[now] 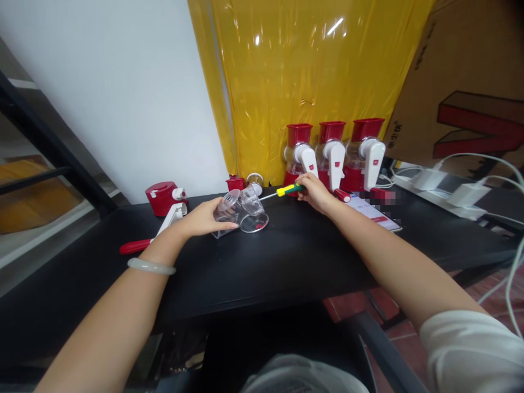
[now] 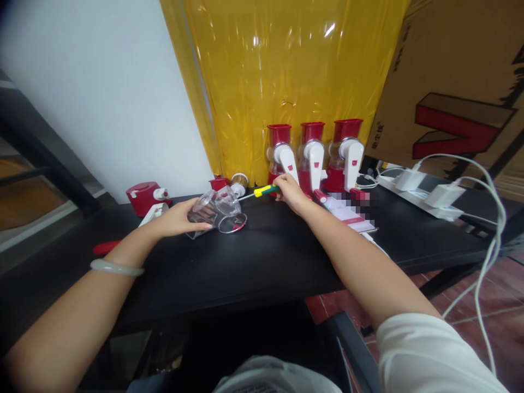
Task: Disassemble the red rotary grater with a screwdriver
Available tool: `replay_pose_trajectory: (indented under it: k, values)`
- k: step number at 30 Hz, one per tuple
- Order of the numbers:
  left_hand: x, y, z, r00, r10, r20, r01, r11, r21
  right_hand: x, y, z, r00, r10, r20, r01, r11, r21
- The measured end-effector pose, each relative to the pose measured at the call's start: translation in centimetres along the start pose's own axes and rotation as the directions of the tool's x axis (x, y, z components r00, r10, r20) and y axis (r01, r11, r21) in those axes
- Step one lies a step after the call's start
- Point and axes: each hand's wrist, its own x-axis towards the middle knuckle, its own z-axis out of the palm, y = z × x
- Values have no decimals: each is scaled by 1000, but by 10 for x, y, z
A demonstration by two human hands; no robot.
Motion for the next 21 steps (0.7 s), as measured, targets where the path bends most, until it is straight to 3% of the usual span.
replay_pose_trajectory:
  k: [6,11,21]
  values:
    - [0,-1,0,1000,0,-1,0,1000,4,5,5,-7,995,-92,30,96,970,-222]
    - [0,-3,0,1000,6,-4,-6,1000,9,8,8,-10,990,-142,10,138,943,-302]
    - [0,-2,0,1000,-6,2,6,1000,4,3,5,-2,999,-40,-12,39,994,-104]
